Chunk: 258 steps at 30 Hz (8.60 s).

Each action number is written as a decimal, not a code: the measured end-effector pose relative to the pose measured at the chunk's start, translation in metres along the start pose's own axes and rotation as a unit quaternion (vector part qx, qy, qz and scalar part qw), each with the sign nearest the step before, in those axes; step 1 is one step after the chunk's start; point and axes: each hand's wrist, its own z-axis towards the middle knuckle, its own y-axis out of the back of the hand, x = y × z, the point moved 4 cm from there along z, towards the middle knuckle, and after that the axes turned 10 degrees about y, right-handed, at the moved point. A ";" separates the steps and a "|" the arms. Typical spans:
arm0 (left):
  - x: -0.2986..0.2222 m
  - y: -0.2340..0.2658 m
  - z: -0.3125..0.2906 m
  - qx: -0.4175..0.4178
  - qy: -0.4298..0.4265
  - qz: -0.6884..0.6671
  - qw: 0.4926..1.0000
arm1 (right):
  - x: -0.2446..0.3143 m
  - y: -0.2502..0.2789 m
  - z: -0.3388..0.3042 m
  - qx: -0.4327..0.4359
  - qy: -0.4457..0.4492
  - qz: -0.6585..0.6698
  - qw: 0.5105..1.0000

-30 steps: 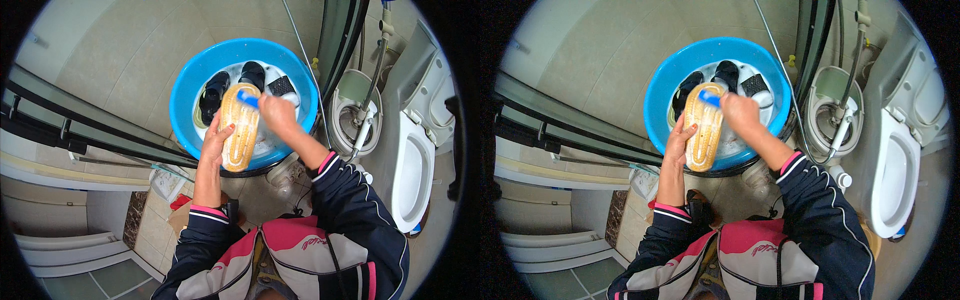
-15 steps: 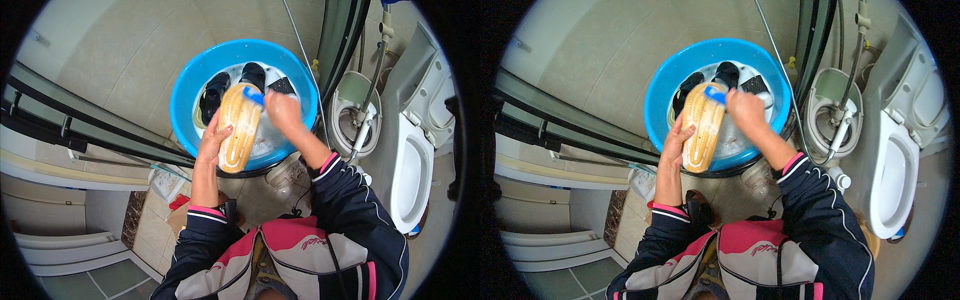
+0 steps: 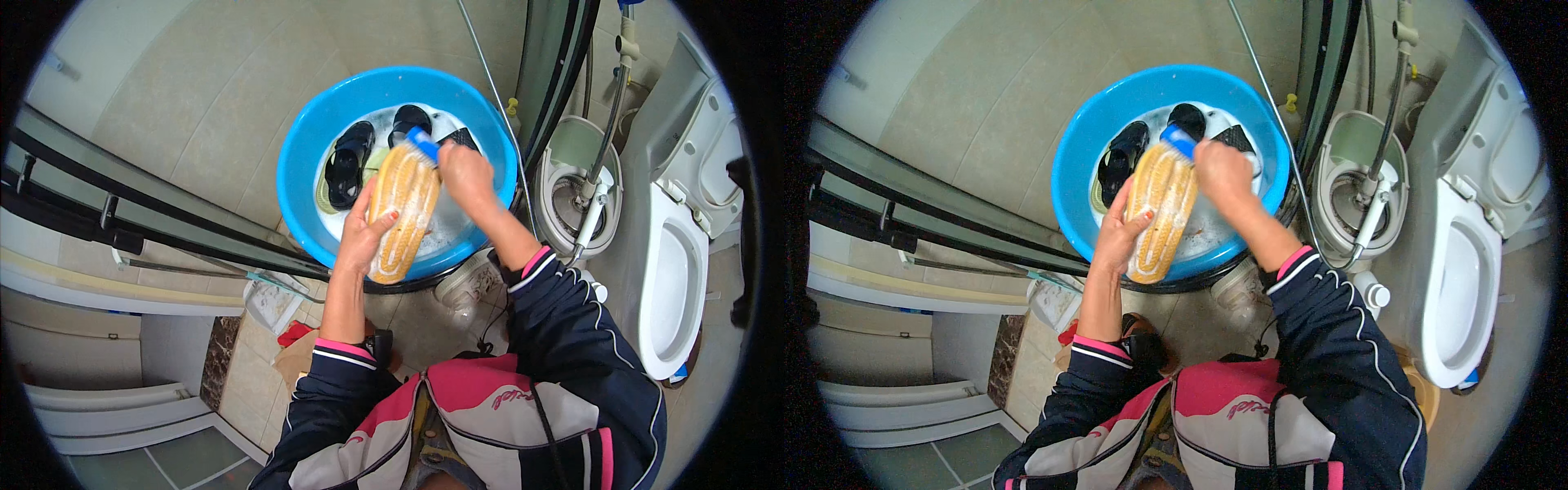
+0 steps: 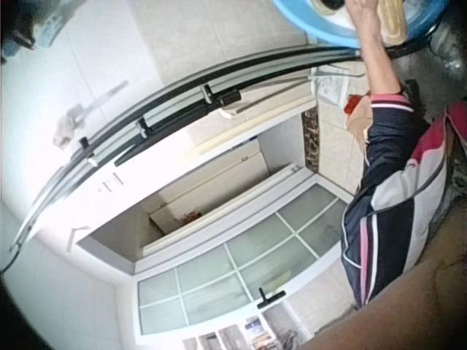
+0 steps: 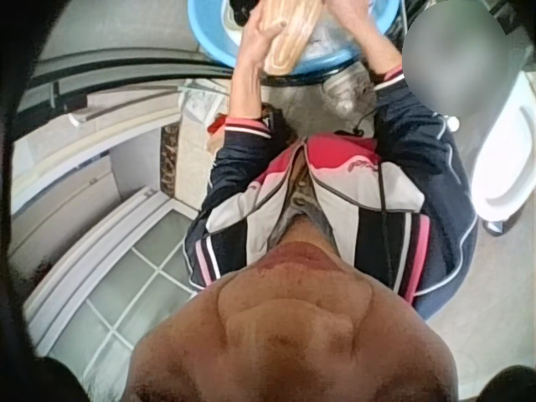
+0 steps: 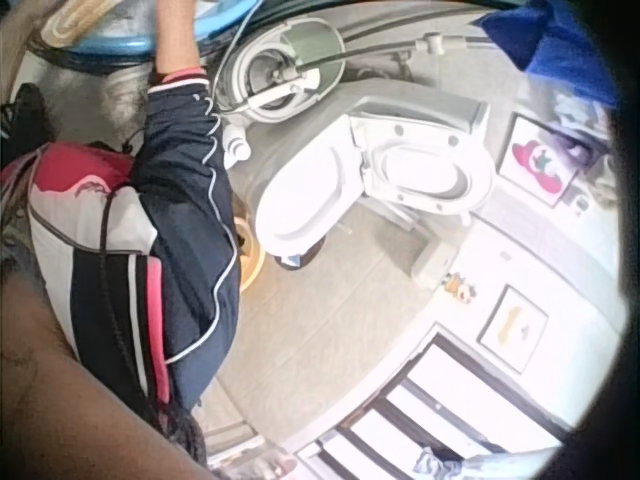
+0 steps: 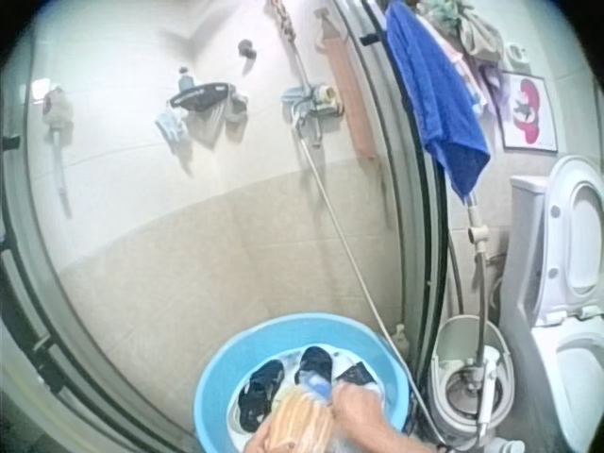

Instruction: The person scrubs a pair of black shoes and a pair of yellow slippers in a blue basin filled with soapy water using a blue brush. They rinse the items in the basin and continue scrubbing each shoe and slipper individually.

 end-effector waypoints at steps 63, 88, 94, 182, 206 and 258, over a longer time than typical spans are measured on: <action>0.144 -0.016 0.163 0.217 0.123 0.766 0.593 | -0.073 0.032 -0.006 0.092 -0.111 0.205 0.968; 0.187 0.031 0.203 0.260 0.195 0.675 0.663 | -0.064 -0.001 0.015 0.112 -0.073 0.198 0.971; 0.181 0.044 0.217 0.116 0.244 0.549 0.791 | -0.070 0.001 0.009 0.089 -0.088 0.182 0.975; 0.018 0.002 0.052 -0.164 -0.228 0.703 0.653 | -0.090 0.039 -0.006 0.012 -0.174 0.212 0.962; 0.020 -0.014 0.016 -0.293 -0.078 0.587 0.751 | -0.030 -0.041 -0.011 -0.049 -0.086 0.082 0.992; 0.042 0.024 0.036 0.012 0.117 -0.059 0.991 | 0.054 -0.026 -0.032 0.065 0.038 0.106 0.991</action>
